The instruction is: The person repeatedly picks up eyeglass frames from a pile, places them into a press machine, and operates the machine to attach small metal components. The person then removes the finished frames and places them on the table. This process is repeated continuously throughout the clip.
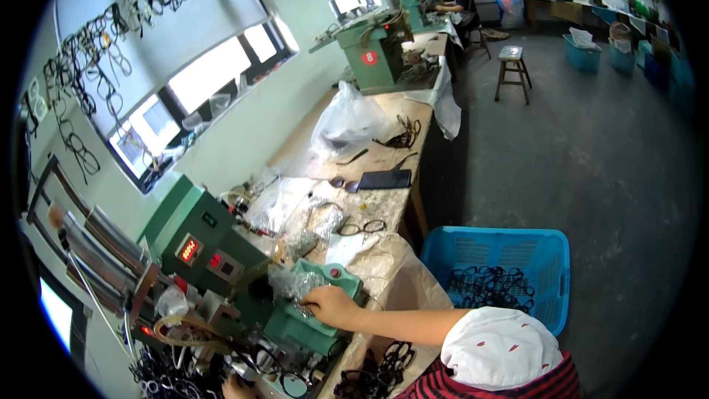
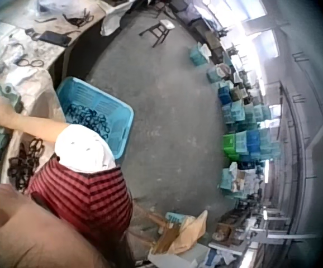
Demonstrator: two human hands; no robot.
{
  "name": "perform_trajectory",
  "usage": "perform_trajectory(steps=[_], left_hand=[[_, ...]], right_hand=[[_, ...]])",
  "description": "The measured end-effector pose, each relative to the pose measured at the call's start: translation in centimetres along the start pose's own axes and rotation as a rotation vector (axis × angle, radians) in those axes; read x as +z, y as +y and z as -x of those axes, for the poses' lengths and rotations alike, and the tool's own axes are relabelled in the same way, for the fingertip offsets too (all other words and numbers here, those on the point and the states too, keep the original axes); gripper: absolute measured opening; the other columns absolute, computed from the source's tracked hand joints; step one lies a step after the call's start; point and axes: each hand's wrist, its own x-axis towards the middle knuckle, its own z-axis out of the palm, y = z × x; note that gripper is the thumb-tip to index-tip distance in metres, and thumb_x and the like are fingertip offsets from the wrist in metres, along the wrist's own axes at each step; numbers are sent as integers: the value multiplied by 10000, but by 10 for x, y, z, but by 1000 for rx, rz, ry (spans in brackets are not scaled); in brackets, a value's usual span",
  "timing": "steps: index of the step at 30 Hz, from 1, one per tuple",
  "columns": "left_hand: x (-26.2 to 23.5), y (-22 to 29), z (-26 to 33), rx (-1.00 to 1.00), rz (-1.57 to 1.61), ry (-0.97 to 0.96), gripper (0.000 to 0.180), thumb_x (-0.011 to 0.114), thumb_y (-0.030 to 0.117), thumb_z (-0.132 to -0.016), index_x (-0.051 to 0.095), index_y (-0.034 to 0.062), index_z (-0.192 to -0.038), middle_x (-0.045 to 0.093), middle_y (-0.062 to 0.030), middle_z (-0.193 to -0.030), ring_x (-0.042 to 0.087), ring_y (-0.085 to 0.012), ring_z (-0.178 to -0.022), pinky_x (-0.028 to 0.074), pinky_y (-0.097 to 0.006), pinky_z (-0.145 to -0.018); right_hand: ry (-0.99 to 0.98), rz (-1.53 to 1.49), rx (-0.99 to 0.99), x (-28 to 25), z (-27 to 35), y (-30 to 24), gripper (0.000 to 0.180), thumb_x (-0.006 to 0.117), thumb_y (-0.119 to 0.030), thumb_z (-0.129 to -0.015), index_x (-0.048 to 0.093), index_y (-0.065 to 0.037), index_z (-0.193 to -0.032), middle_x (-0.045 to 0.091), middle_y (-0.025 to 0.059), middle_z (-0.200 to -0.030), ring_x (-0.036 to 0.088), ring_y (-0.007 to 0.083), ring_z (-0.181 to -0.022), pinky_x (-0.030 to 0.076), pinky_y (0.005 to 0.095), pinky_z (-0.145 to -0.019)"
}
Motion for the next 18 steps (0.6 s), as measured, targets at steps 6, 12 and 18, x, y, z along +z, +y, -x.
perform_trajectory(steps=[6, 12, 18], left_hand=[[-95, 17, -38, -345, 156, -88, 331, 576, 226, -906, 680, -35, -1081, 699, -259, -994, 665, -418, -851, 522, -461, -730], [-114, 17, -33, -380, 397, -195, 384, 631, 211, -919, 618, -45, -1204, 687, -211, -1084, 652, -345, -937, 506, -402, -807], [-142, 14, -45, -514, 705, -505, 487, 686, 196, -932, 557, -55, -1328, 675, -163, -1174, 638, -272, -1023, 489, -342, -885]], right_hand=[[54, 3, -95, 5, -16, -14, 144, 626, -87, -815, 709, -74, -931, 679, 112, -897, 641, 337, -921, 510, 459, -808], [38, -4, -73, 2, 1, -5, 136, 650, -87, -791, 728, -84, -902, 675, 90, -878, 646, 310, -920, 518, 434, -813], [64, 84, -13, -48, 21, 11, 124, 712, -124, -789, 744, -85, -902, 710, 86, -897, 657, 305, -891, 525, 423, -804]])
